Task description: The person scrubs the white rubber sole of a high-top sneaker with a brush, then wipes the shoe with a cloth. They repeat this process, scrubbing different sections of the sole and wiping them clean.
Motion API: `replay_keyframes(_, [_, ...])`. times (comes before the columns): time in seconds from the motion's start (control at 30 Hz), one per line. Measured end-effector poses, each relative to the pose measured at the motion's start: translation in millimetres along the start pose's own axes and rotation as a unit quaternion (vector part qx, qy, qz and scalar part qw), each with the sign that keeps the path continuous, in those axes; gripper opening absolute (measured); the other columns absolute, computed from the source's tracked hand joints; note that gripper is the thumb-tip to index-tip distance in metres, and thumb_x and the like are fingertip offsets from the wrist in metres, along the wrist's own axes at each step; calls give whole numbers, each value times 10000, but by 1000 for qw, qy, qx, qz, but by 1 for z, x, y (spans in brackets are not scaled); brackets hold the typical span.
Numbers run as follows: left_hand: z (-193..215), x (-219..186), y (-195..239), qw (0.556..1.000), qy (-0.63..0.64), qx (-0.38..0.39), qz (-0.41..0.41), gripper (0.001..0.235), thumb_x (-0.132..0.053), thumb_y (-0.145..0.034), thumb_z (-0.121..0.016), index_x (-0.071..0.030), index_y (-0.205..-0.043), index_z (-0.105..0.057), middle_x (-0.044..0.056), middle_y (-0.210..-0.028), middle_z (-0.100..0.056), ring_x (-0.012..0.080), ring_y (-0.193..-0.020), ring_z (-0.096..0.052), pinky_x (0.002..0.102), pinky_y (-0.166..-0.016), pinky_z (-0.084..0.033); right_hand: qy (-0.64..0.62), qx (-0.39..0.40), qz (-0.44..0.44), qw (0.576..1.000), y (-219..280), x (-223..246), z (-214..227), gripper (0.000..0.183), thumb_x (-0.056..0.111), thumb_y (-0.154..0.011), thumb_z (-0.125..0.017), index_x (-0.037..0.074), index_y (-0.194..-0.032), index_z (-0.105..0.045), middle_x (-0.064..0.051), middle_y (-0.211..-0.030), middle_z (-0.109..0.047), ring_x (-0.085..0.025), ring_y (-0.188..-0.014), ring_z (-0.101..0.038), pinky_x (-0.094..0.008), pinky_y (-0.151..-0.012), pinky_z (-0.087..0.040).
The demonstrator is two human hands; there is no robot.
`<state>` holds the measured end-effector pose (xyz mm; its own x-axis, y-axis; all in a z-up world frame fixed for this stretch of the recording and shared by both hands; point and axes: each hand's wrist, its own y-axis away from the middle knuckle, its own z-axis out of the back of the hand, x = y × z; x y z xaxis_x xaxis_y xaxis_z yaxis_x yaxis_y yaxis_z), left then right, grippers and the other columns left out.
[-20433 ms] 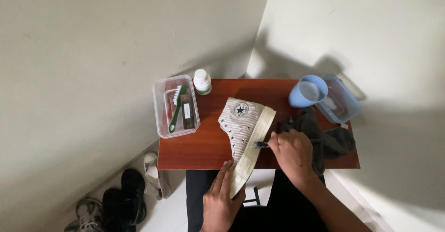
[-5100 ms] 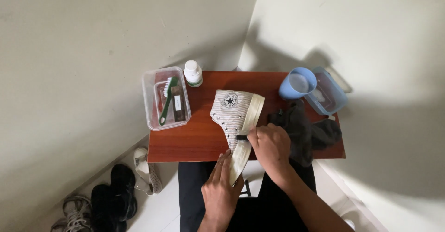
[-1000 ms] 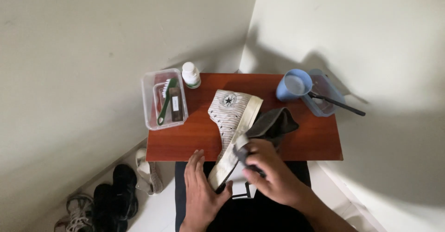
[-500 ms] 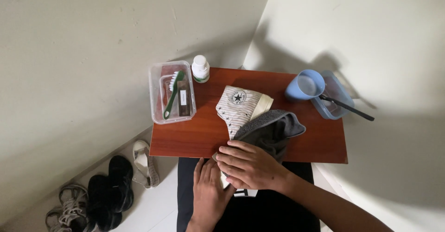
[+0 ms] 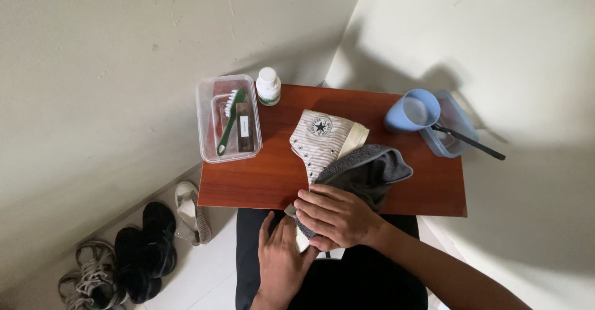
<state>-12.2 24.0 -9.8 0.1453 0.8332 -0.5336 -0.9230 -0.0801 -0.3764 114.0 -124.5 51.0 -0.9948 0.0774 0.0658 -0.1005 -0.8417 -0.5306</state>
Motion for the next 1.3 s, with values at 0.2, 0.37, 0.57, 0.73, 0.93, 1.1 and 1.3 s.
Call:
replay_keyframes(0.2, [3,-4,-2,1000,-8,14,16,613,-575,-1009,-497,26,-1062,-604,121,-1002,-723,257,-925,-730,496,-1102,-444,-5,-21,-21,1000,3,2,-1,574,386,-1104,-321,-47,-1113,-698,-213,-1208,-703,-373,-1192,-665,-529,-1053,-531])
replay_keyframes(0.37, [4,-3,0,1000,-11,8,16,522,-496,-989,-558,17,-1072,-602,124,-1050,-717,258,-975,-720,497,-1106,-441,-30,-20,-44,998,2,7,0,471,331,-1072,-418,-50,-1133,-688,-212,-1247,-687,-376,-1231,-640,-538,-1083,-512])
replay_keyframes(0.57, [5,-3,2,999,-28,-23,-22,688,-443,-941,-626,-35,-1418,-346,235,-1427,-480,417,-1381,-492,597,-1188,-370,-13,-43,-150,988,23,14,7,650,516,-1095,-384,36,-1531,-335,-186,-1574,-433,-396,-1495,-418,-591,-1259,-343])
replay_keyframes(0.73, [18,-14,-10,993,-53,4,-105,560,-296,-1033,-594,-100,-1515,-388,202,-1593,-437,416,-1498,-419,608,-1219,-325,18,-10,-247,969,31,10,10,780,575,-1045,-390,-49,-1513,-374,-279,-1600,-367,-471,-1526,-335,-616,-1261,-309])
replay_keyframes(0.93, [8,-9,-12,993,62,18,-102,450,-19,-983,-590,58,-1413,-482,286,-1505,-496,418,-1372,-551,527,-1136,-478,-52,-33,-239,969,39,7,-4,765,547,-1054,-450,-41,-1531,-339,-265,-1601,-386,-437,-1528,-369,-603,-1278,-319])
replay_keyframes(1.1, [6,-6,-12,993,74,0,-93,459,50,-937,-577,65,-1389,-500,294,-1474,-524,420,-1340,-576,525,-1119,-492,-77,-51,-250,964,34,8,-9,751,564,-1057,-415,-22,-1525,-360,-239,-1591,-420,-416,-1526,-385,-597,-1283,-305])
replay_keyframes(1.3, [4,-3,-11,990,98,18,-103,506,80,-942,-547,69,-1436,-438,296,-1537,-444,433,-1417,-503,565,-1192,-429,-139,-75,-269,950,30,16,-6,651,392,-1018,-599,-9,-1497,-416,-209,-1567,-464,-400,-1503,-431,-589,-1281,-329])
